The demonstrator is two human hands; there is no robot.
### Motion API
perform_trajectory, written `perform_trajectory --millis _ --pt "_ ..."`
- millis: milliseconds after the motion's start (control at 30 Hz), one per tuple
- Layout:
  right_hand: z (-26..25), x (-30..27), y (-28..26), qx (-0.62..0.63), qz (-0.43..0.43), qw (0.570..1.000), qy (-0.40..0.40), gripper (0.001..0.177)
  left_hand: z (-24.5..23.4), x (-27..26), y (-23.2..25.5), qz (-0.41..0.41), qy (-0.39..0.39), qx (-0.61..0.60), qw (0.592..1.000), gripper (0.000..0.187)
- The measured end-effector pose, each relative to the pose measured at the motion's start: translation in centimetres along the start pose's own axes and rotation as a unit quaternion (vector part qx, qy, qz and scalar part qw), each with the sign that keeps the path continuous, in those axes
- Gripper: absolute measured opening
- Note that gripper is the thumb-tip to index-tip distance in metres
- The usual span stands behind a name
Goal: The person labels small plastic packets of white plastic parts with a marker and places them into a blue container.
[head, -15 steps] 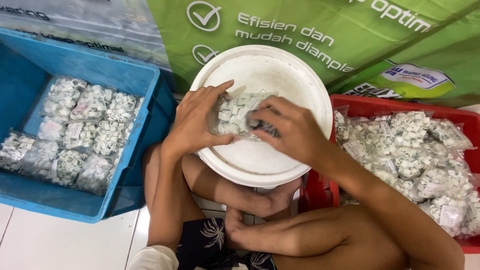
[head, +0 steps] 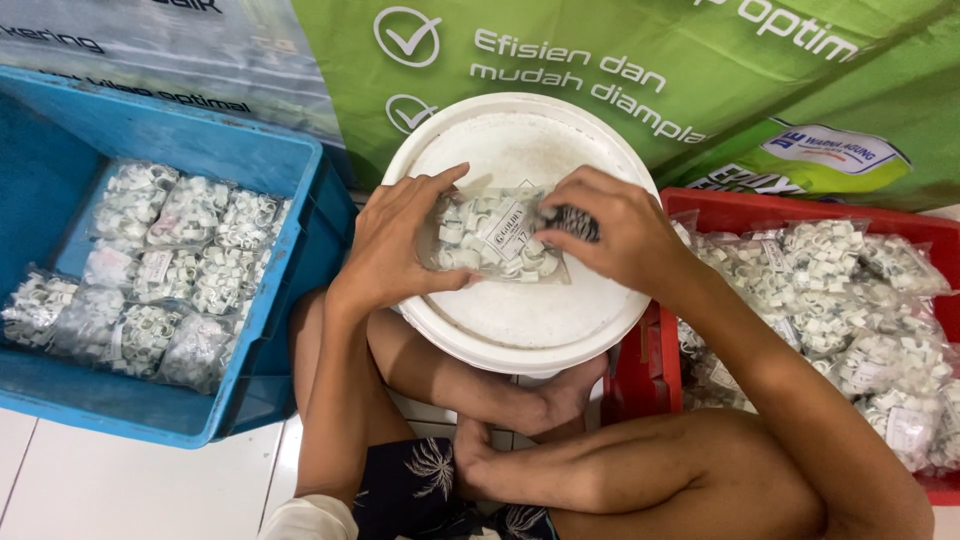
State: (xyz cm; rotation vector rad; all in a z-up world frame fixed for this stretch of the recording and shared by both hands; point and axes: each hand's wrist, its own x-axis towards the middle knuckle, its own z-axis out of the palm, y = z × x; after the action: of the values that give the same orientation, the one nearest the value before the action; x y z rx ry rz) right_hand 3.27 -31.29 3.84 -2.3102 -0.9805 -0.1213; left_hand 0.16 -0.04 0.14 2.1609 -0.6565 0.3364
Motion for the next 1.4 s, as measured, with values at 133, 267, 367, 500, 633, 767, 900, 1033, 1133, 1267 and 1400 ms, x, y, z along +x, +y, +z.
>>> perform_trajectory --millis 133,267,367,500,633,767,900,1033,1133,1267,1400 --pt "1.0 0.8 2.3 -0.002 -0.003 0.998 0.06 0.027 0.1 -0.1 -0.2 0.002 -0.005 0.003 1.0 0.115" --pt "2.5 1.1 -0.3 -0.007 -0.007 0.998 0.057 0.027 0.3 -0.1 -0.5 0.006 -0.006 0.001 1.0 0.115" --pt "2.8 2.1 -2.6 -0.007 -0.036 0.998 0.042 0.026 0.5 0.0 -1.0 0.009 0.002 0.005 1.0 0.116" --pt "3.8 1.4 -0.7 0.019 -0.016 0.997 0.071 0.027 0.6 -0.2 -1.0 0.016 0.004 0.006 1.0 0.116" --pt "4.5 0.4 0.9 0.024 -0.035 0.994 0.102 0.027 1.3 -0.1 -1.9 -0.003 -0.007 0.029 1.0 0.122" --pt "4.0 0.2 0.6 -0.013 -0.064 0.993 0.099 0.029 2.2 -0.1 -3.0 0.013 0.014 0.039 0.999 0.119" --pt "2.4 0.5 -1.6 -0.043 -0.088 0.993 0.065 0.032 2.8 -0.1 -4.1 0.028 0.033 0.031 0.999 0.119" --pt "1.0 -0.3 -0.9 -0.076 -0.081 0.994 0.018 0.031 3.9 0.9 -4.7 -0.011 -0.017 0.118 0.993 0.11" --pt "-0.7 -1.1 0.8 -0.1 -0.077 0.992 -0.02 0.029 3.8 1.6 -4.3 -0.021 -0.033 0.085 0.996 0.107" --pt "-0.9 -1.5 4.1 -0.169 -0.01 0.986 -0.013 0.033 4.0 2.0 -4.0 -0.033 -0.04 0.084 0.995 0.109" --pt "1.4 1.0 5.4 -0.2 -0.068 0.974 0.082 0.028 4.7 2.2 -4.6 -0.012 -0.029 0.089 0.996 0.112"
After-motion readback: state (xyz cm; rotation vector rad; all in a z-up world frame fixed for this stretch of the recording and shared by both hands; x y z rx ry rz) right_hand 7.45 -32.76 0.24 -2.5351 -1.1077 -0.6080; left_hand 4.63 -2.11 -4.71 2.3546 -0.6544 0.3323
